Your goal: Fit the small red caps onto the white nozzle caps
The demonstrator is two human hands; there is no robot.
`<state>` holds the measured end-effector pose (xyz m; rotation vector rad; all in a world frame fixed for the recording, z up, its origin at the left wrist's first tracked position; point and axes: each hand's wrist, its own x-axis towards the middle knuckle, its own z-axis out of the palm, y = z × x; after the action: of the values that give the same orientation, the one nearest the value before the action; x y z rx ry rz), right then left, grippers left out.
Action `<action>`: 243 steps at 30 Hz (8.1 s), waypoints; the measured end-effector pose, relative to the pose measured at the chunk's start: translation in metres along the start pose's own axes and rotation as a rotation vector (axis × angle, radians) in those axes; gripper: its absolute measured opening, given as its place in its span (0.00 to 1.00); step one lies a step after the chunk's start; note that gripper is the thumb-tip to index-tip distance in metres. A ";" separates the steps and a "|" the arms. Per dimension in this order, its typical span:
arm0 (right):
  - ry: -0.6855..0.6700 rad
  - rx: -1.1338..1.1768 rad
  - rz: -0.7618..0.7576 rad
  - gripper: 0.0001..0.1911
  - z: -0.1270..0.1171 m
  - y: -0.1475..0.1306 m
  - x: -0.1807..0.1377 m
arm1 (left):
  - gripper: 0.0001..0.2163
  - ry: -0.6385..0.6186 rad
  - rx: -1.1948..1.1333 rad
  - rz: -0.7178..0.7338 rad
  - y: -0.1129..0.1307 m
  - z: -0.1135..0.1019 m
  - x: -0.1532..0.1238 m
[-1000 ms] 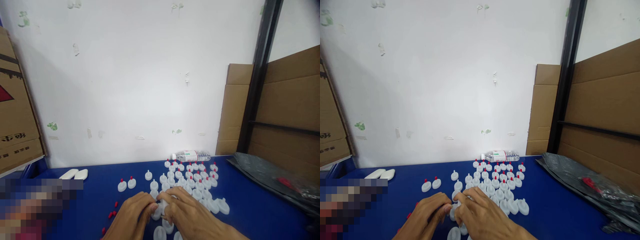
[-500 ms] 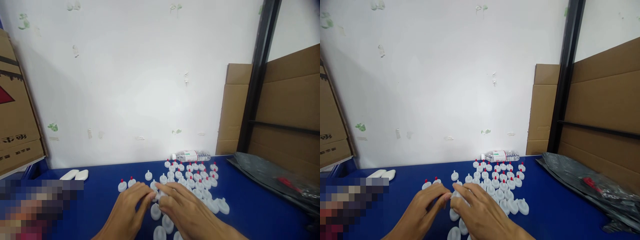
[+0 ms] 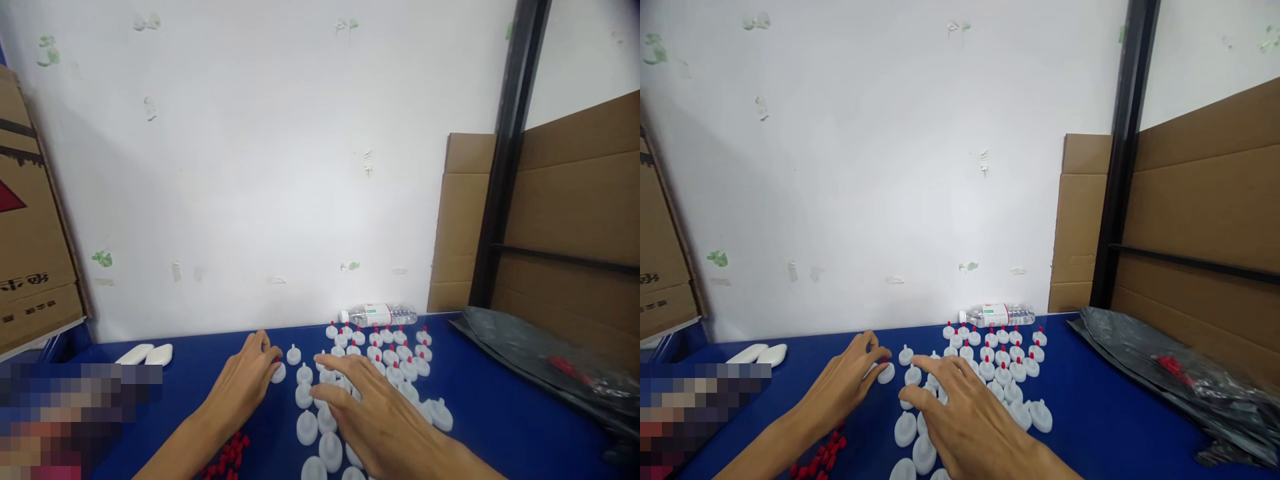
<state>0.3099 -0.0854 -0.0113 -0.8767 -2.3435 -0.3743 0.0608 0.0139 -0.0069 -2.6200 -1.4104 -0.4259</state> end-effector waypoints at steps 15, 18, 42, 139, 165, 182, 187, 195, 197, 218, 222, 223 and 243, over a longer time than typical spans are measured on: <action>0.029 -0.014 0.055 0.14 -0.008 -0.002 0.005 | 0.10 0.014 -0.130 -0.009 0.021 -0.022 0.043; -0.024 -0.041 0.076 0.17 -0.010 -0.004 0.005 | 0.13 0.036 -0.276 0.009 0.031 -0.039 0.015; -0.102 0.103 0.060 0.10 0.002 -0.013 0.004 | 0.03 -0.330 -0.307 -0.131 -0.033 -0.019 -0.037; -0.528 0.175 0.195 0.26 -0.008 -0.016 0.010 | 0.16 -0.014 0.100 -0.035 -0.010 -0.013 -0.023; -0.362 0.062 0.508 0.28 0.010 0.048 -0.007 | 0.14 -0.067 -0.037 0.246 -0.030 -0.008 -0.021; -0.414 0.128 0.558 0.33 0.016 0.051 0.001 | 0.04 -0.357 -0.368 -0.026 -0.047 -0.030 -0.041; -0.398 0.122 0.526 0.32 0.016 0.052 0.003 | 0.05 -0.411 -0.345 -0.054 -0.043 -0.027 -0.037; -0.388 0.103 0.533 0.32 0.023 0.058 0.006 | 0.07 -0.322 -0.286 -0.024 -0.030 -0.032 -0.038; -0.381 0.100 0.521 0.31 0.023 0.058 0.008 | 0.07 -0.284 -0.254 -0.019 -0.022 -0.037 -0.037; -0.438 0.092 0.505 0.31 0.031 0.067 0.007 | 0.13 0.010 -0.105 0.278 -0.001 -0.008 -0.027; -0.471 0.093 0.511 0.32 0.035 0.071 0.004 | 0.13 -0.071 -0.075 0.269 0.003 -0.008 -0.026; -0.472 0.092 0.507 0.32 0.034 0.071 0.005 | 0.13 -0.085 -0.070 0.266 0.003 -0.007 -0.026; -0.410 0.069 0.487 0.33 0.044 0.076 0.002 | 0.13 -0.046 -0.085 0.322 -0.002 0.011 -0.026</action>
<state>0.3406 -0.0082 -0.0400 -1.5583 -2.3666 0.0994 0.0477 -0.0029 -0.0254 -2.8719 -0.9723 -0.3931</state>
